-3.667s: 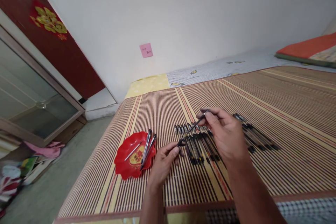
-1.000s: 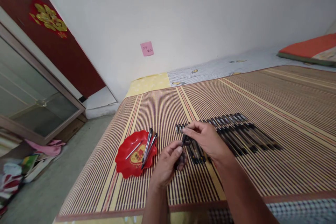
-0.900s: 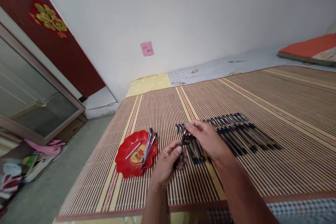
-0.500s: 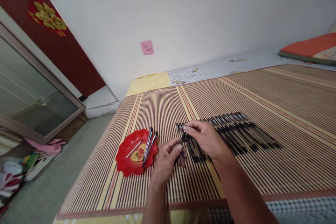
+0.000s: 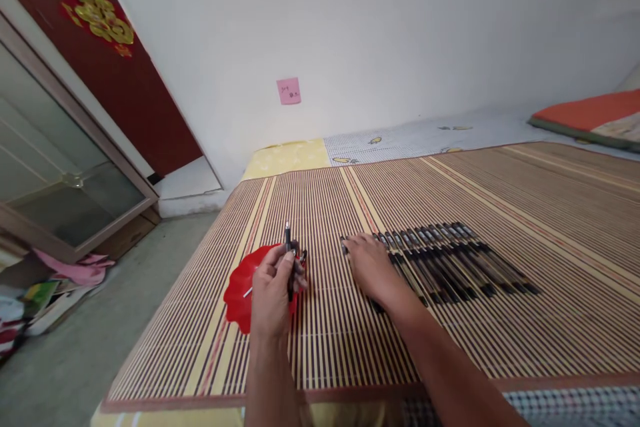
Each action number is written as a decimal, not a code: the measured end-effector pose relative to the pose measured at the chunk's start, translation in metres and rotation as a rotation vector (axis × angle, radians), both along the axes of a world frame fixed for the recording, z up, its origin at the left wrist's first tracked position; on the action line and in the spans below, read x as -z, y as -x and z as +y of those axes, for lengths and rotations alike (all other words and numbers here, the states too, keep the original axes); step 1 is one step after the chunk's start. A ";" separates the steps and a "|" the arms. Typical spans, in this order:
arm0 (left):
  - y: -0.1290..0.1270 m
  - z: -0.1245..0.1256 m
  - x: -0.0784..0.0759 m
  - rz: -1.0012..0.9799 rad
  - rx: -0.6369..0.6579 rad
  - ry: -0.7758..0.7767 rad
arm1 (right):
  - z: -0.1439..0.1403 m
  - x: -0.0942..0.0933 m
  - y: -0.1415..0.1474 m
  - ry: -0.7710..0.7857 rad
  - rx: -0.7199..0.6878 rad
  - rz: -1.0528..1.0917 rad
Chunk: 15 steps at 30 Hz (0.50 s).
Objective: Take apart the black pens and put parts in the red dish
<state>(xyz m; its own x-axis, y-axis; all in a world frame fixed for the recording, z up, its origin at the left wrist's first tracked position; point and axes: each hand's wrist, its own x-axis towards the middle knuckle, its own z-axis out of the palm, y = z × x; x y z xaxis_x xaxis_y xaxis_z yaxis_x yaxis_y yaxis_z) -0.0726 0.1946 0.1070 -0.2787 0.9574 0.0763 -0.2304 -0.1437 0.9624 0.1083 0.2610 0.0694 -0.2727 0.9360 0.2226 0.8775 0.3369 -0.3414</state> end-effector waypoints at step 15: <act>-0.004 0.006 0.008 -0.068 0.078 -0.020 | -0.030 0.019 0.028 0.096 -0.060 -0.101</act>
